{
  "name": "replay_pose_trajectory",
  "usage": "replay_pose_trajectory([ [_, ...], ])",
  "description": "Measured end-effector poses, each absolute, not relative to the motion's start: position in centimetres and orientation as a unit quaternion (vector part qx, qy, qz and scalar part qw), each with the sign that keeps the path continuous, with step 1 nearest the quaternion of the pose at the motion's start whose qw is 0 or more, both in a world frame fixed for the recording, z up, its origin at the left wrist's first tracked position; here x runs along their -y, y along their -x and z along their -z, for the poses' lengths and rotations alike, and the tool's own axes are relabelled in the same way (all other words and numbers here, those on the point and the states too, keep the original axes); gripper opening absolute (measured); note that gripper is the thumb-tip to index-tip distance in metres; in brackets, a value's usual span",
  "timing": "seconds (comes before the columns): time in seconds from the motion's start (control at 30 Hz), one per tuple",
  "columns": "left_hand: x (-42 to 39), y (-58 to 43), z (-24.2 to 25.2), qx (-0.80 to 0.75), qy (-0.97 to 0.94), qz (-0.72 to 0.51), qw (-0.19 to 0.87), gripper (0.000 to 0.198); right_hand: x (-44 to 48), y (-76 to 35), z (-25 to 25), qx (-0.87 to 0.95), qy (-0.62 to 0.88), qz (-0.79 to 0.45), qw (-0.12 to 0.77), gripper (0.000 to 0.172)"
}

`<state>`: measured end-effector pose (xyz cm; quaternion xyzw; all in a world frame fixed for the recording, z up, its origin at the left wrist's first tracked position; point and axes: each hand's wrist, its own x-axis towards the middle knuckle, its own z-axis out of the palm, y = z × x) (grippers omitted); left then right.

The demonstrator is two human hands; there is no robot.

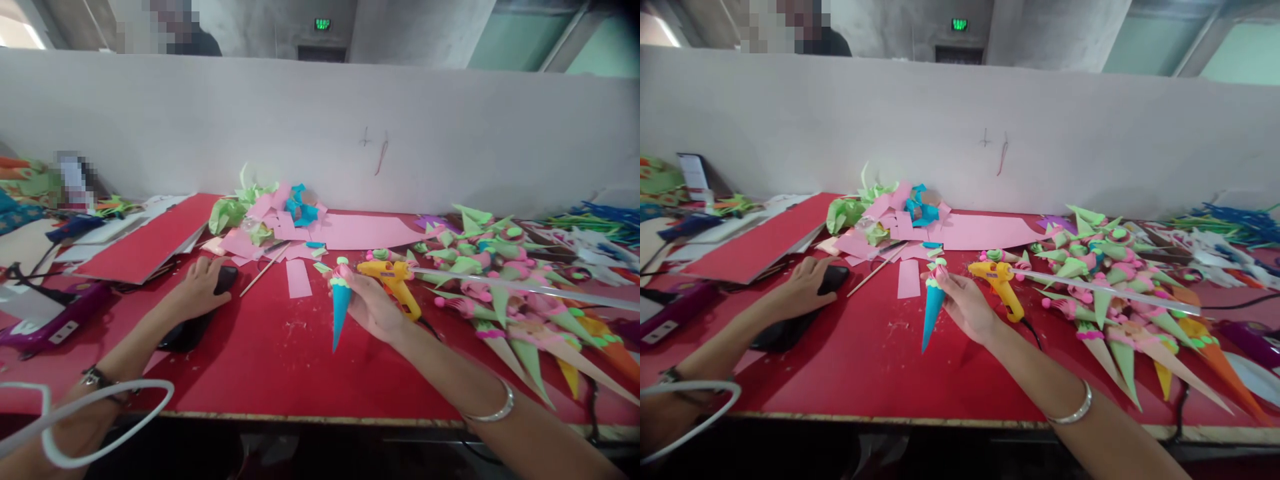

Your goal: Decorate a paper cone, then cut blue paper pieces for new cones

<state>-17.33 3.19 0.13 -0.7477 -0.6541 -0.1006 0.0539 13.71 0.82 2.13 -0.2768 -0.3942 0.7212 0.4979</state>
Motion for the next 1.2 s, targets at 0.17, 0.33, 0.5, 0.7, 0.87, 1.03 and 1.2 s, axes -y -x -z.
replay_pose_trajectory([
  [0.17, -2.9, 15.8, -0.5, 0.657, 0.732, 0.129, 0.124, 0.075, -0.8, -13.6, -2.0, 0.406, 0.278, -0.717, 0.494, 0.022],
  [0.33, -1.4, 10.9, -1.6, 0.591, 0.779, 0.165, 0.129, 0.065, -0.8, -13.4, -1.8, 0.400, 0.294, -0.722, 0.483, 0.023],
  [0.5, -1.3, 9.6, -2.6, 0.602, 0.783, 0.122, 0.097, 0.060, -0.8, -13.5, -1.8, 0.411, 0.295, -0.720, 0.475, 0.024],
  [0.7, -3.3, 15.5, -2.9, 0.671, 0.740, 0.051, 0.023, 0.066, -0.8, -13.7, -1.4, 0.427, 0.276, -0.721, 0.471, 0.022],
  [0.87, -2.9, 16.7, -2.5, 0.691, 0.723, 0.020, 0.009, 0.064, -0.8, -13.6, -1.4, 0.419, 0.284, -0.724, 0.468, 0.021],
  [1.03, -2.4, 16.0, -2.5, 0.686, 0.726, 0.038, 0.004, 0.056, -0.8, -13.6, -1.4, 0.424, 0.291, -0.718, 0.470, 0.022],
  [1.2, -3.0, 16.5, -1.8, 0.681, 0.728, 0.074, 0.025, 0.063, -0.7, -13.6, -1.5, 0.424, 0.291, -0.717, 0.470, 0.022],
])
